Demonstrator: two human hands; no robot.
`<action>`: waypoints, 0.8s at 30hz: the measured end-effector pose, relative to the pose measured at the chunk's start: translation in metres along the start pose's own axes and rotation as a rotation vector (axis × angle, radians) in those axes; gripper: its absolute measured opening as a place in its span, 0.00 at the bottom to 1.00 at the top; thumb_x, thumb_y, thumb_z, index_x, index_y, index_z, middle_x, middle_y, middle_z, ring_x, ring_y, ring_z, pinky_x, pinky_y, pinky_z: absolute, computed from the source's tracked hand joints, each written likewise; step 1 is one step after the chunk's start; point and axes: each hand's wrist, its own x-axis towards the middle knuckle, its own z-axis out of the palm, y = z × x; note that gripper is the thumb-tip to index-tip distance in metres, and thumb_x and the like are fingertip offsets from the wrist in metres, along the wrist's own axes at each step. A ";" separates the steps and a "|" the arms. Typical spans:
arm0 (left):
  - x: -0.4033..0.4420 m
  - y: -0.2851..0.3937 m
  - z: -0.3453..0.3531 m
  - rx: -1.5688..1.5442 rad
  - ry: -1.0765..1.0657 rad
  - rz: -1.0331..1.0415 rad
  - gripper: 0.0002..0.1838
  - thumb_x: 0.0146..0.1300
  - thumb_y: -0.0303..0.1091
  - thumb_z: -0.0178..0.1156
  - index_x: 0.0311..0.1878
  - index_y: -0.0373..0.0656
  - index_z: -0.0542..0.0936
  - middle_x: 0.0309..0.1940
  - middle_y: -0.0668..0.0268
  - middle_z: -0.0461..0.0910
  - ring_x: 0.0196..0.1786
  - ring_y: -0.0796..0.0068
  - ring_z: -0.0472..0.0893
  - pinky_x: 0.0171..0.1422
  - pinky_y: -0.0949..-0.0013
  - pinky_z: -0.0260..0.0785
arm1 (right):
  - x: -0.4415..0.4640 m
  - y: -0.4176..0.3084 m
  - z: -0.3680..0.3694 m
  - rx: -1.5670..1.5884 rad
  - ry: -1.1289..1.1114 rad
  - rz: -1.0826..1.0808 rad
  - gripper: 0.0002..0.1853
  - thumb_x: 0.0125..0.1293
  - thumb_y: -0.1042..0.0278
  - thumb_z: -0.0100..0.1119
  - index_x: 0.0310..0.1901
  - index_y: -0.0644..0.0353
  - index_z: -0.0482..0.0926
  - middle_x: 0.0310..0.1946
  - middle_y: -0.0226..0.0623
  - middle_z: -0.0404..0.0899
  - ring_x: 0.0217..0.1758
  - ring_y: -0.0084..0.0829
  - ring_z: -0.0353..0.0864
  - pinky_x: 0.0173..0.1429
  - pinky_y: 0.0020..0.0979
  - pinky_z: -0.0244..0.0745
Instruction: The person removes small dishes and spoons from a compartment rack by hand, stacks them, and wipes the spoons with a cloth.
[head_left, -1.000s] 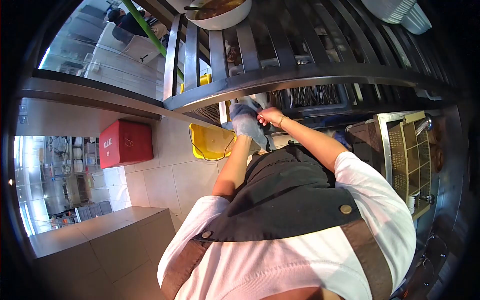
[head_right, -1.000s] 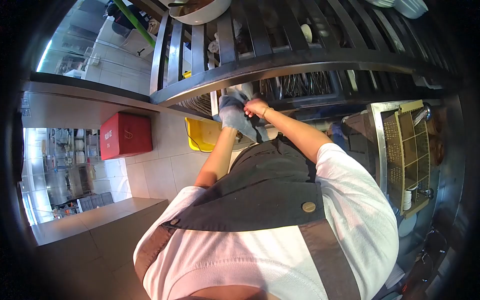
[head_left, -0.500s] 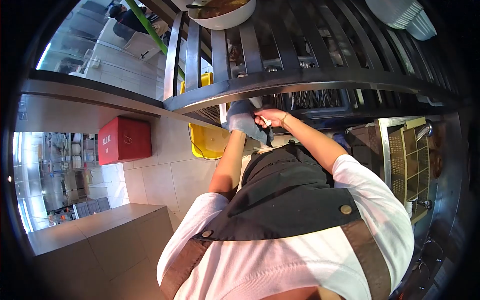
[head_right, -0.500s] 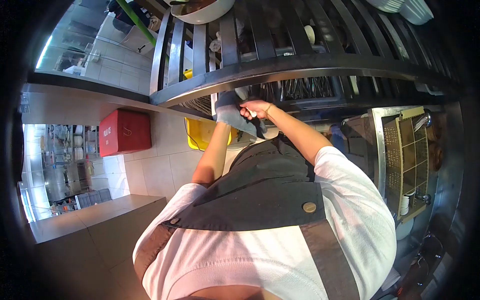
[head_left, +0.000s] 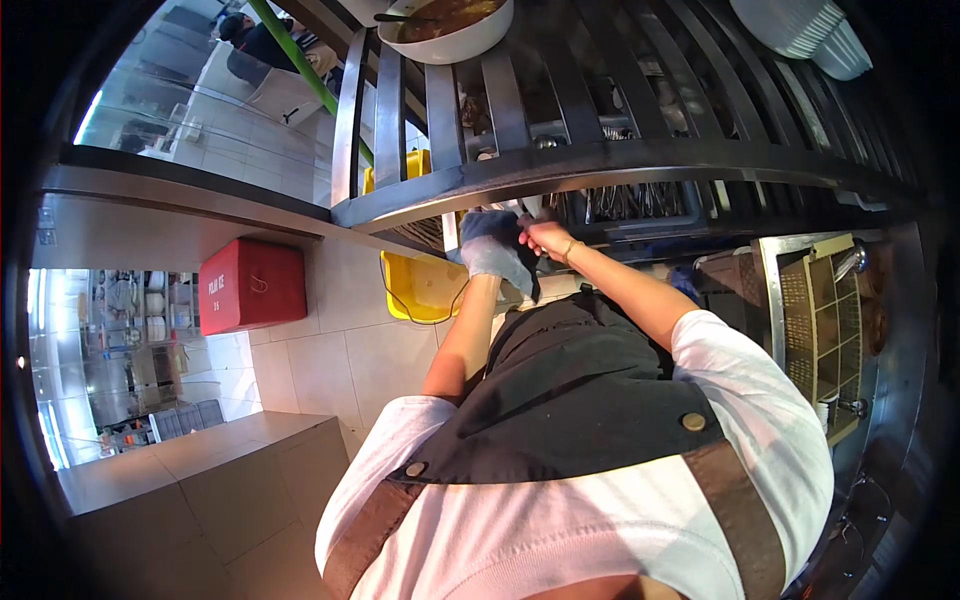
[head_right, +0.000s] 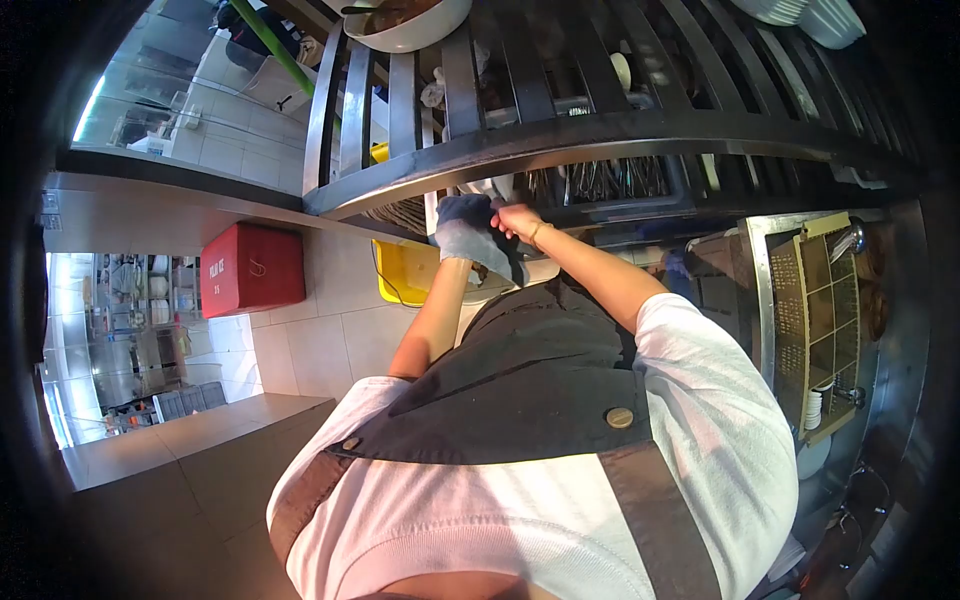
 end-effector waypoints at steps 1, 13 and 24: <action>-0.004 0.001 -0.009 0.027 0.076 0.143 0.08 0.46 0.44 0.59 0.27 0.54 0.82 0.29 0.65 0.82 0.37 0.65 0.81 0.38 0.62 0.69 | 0.008 -0.001 -0.003 0.037 -0.019 -0.097 0.18 0.67 0.54 0.44 0.41 0.63 0.72 0.19 0.35 0.73 0.12 0.22 0.66 0.12 0.24 0.61; 0.003 -0.017 0.061 -0.754 0.246 -0.129 0.06 0.50 0.36 0.57 0.25 0.45 0.77 0.25 0.58 0.75 0.31 0.58 0.75 0.39 0.61 0.66 | 0.002 -0.005 -0.019 0.778 -0.713 0.319 0.15 0.67 0.54 0.49 0.33 0.59 0.68 0.14 0.27 0.64 0.12 0.18 0.60 0.13 0.19 0.53; 0.021 -0.048 0.096 0.179 0.103 -0.157 0.08 0.47 0.34 0.59 0.31 0.48 0.82 0.33 0.62 0.79 0.38 0.65 0.79 0.42 0.67 0.70 | -0.029 -0.023 -0.002 0.002 -0.232 0.094 0.13 0.66 0.58 0.47 0.32 0.58 0.76 0.23 0.32 0.74 0.19 0.21 0.70 0.20 0.23 0.65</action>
